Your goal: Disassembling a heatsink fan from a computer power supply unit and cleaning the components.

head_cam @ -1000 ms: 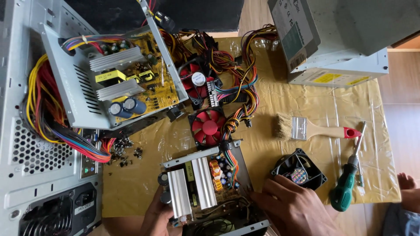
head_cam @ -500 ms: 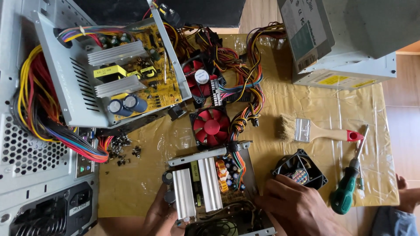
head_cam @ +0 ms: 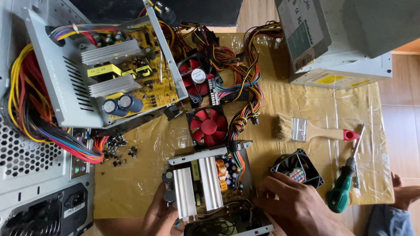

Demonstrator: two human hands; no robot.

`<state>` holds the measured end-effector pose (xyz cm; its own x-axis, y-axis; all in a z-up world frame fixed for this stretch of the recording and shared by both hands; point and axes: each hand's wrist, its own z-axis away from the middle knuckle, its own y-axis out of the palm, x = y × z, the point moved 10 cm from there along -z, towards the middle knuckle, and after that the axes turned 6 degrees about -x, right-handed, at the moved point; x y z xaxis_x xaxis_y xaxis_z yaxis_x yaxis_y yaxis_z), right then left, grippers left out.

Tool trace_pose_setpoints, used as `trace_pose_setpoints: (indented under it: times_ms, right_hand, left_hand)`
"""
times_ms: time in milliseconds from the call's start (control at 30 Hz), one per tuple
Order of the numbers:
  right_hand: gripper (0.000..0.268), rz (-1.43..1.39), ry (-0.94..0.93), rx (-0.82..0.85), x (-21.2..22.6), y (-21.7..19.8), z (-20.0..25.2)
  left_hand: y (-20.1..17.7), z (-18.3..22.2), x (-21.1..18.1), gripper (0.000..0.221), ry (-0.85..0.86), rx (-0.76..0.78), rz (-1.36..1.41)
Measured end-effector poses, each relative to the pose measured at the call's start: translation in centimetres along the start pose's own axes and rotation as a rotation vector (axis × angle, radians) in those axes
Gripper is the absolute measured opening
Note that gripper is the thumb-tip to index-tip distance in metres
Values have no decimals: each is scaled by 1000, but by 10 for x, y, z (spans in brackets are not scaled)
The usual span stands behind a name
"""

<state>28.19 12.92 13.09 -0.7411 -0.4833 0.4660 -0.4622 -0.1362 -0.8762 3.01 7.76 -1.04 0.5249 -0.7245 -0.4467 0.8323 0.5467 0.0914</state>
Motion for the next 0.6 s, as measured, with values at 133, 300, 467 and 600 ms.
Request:
trace_pose_setpoints:
  times_ms: [133, 300, 467, 600]
  right_hand:
    - [13, -98, -44, -34, 8, -12, -9]
    - [15, -219, -52, -20, 10, -17, -13]
    - [9, -184, 3, -17, 5, -9, -6]
    - [13, -257, 55, -82, 1, -7, 5]
  left_hand:
    - [-2, 0, 2, 75, -122, -28, -127]
    - [-26, -55, 28, 83, -62, 57, 2]
    - [31, 11, -3, 78, -63, 119, 66]
    - [29, 12, 0, 82, -104, 62, -23]
